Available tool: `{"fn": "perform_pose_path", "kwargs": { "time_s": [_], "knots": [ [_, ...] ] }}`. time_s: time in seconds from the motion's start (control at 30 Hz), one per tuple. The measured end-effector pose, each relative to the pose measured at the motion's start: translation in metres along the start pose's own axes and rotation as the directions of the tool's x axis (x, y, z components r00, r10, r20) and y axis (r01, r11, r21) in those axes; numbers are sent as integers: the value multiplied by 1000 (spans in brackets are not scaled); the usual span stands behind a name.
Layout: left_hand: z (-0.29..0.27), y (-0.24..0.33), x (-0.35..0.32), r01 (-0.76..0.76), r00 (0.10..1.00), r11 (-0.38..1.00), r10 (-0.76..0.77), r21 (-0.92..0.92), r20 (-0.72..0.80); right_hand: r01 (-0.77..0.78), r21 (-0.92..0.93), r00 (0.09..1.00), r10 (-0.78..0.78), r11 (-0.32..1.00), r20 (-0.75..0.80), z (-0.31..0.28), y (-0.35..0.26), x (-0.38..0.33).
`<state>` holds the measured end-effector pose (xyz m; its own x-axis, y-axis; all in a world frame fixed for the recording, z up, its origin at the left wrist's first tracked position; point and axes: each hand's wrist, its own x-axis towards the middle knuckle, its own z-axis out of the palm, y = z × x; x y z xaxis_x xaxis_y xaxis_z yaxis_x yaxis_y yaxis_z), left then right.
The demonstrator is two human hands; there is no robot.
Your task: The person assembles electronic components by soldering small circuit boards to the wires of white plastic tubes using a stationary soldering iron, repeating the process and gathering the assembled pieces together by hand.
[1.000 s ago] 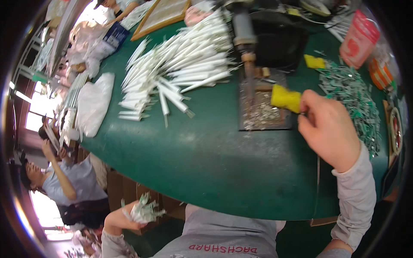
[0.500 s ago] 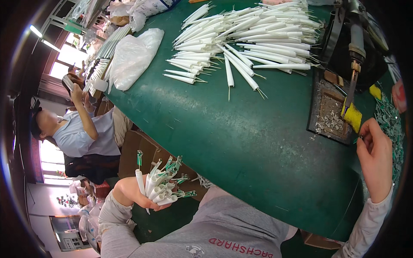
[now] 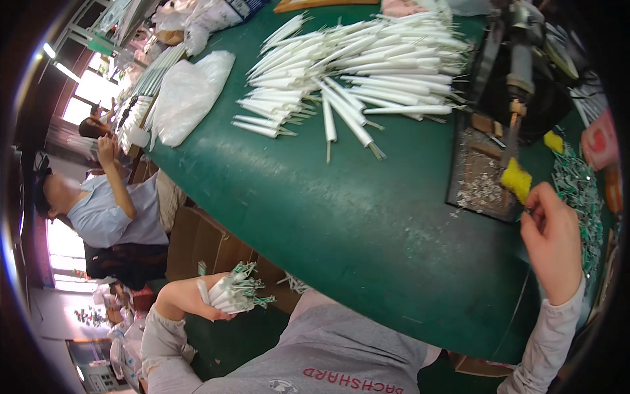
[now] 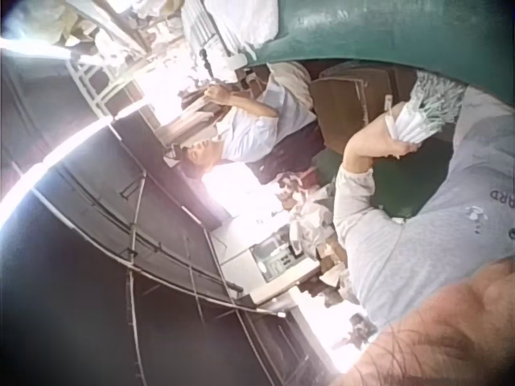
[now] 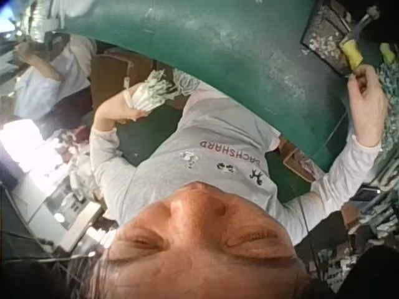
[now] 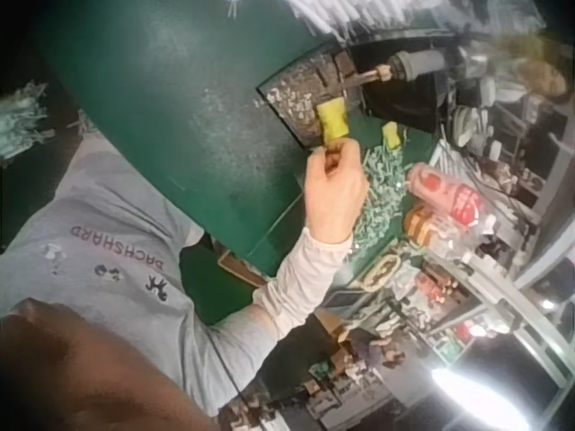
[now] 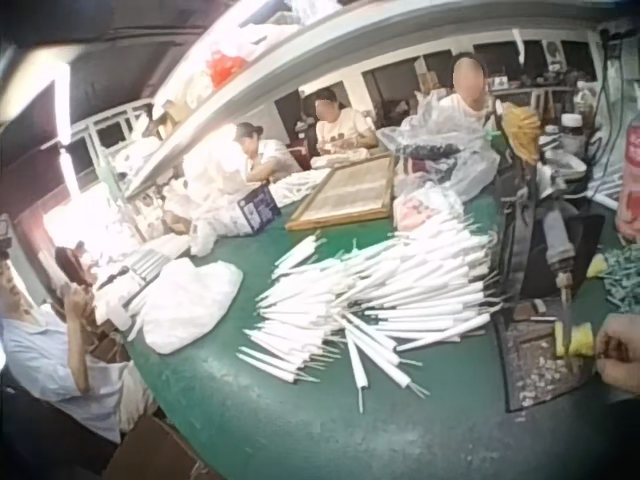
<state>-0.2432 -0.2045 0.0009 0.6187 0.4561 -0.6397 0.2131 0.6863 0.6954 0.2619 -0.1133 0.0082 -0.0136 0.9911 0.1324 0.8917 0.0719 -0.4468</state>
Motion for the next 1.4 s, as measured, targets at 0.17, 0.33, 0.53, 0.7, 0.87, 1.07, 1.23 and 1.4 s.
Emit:
{"fn": "perform_pose_path", "kwargs": {
  "time_s": [0.17, 0.33, 0.53, 0.7, 0.87, 1.07, 1.23, 1.4],
  "knots": [
    [2, 15, -10, 189, 916, 362, 270, 913, -297, -14, 13, 999, 13, 1000, 29, -3, -15, 7],
    [19, 96, 47, -210, 806, 104, 581, 972, 112, 8, 20, 999, -9, 1000, 43, -12, -18, 3],
    [25, 157, 133, 89, 595, -611, 666, 787, 450, 146, 110, 988, -151, 983, 36, -18, -27, -4],
    [3, 170, 165, 84, 695, -745, 520, 662, 497, 215, 247, 966, -242, 945, 86, -12, -28, -8],
    [28, 178, 167, -77, 517, -682, 597, 728, 614, 197, 427, 933, -303, 882, 195, -6, -34, -14],
    [85, 182, 186, -483, 455, -484, 573, 729, 682, 157, 577, 881, -378, 801, 285, 8, -34, -11],
    [114, 195, 195, -700, 479, -97, 670, 707, 567, -171, 713, 865, -243, 680, 440, -2, -40, -5],
    [117, 191, 202, -713, 556, 74, 666, 697, 498, -386, 818, 832, -222, 427, 509, 9, -30, -5]
  ]
}}
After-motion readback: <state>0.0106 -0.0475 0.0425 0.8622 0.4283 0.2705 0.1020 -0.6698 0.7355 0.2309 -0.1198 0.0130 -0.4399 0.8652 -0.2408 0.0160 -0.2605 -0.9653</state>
